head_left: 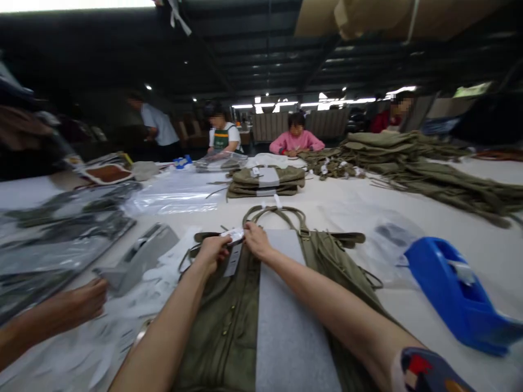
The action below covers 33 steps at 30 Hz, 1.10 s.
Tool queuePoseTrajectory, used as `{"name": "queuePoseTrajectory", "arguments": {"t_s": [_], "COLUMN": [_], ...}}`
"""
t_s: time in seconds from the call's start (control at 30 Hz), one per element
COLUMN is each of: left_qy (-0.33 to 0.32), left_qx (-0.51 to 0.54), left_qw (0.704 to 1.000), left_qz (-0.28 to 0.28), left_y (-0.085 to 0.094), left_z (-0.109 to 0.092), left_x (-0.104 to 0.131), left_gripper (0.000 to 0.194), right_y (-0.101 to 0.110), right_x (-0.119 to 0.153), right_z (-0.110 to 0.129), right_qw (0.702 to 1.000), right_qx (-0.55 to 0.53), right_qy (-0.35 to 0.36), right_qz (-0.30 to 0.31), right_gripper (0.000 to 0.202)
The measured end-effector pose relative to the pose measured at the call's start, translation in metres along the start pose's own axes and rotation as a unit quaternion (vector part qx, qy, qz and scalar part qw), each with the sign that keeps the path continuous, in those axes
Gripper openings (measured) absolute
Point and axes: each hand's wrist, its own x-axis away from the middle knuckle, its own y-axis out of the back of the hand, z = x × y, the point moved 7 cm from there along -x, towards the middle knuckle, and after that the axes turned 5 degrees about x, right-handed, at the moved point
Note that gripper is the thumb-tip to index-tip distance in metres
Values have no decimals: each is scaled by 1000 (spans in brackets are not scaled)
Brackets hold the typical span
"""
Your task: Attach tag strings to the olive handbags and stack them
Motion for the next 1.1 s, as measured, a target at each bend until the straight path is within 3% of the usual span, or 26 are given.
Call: {"name": "queuePoseTrajectory", "arguments": {"t_s": [0.13, 0.43, 0.5, 0.6, 0.63, 0.7, 0.8, 0.9, 1.0, 1.1], "left_qy": [-2, -26, -93, -218, -221, -163, -54, -24, 7, 47], "left_qx": [-46, -191, -298, -472, -511, -559, -553, -517, -501, -501], "left_qw": [999, 975, 947, 854, 830, 813, 832, 855, 865, 864], "left_qz": [8, 106, 76, -8, -27, -38, -12, -4, 3, 15], "left_y": [17, 38, 47, 64, 71, 87, 105, 111, 109, 106], "left_z": [8, 12, 7, 1, 4, 19, 42, 49, 50, 53], "left_x": [14, 94, 105, 118, 119, 116, 113, 113, 112, 107], "left_gripper": [24, 42, 40, 42, 45, 51, 52, 47, 44, 38], "right_y": [14, 83, 105, 145, 159, 180, 179, 160, 150, 147], "right_x": [-4, 23, 39, 77, 94, 133, 199, 251, 273, 272], "right_z": [-8, -23, -35, -66, -82, -119, -167, -186, -185, -172], "right_qw": [999, 992, 988, 978, 977, 982, 985, 959, 936, 932], "right_qx": [38, 126, 151, 205, 214, 179, -13, -187, -272, -302], "right_qy": [1, 31, 40, 39, 16, -61, -170, -212, -222, -197], "right_qz": [-17, 6, 16, 13, 4, -7, 23, 36, 11, 29], "right_gripper": [33, 22, 21, 22, 24, 30, 45, 53, 61, 67]}}
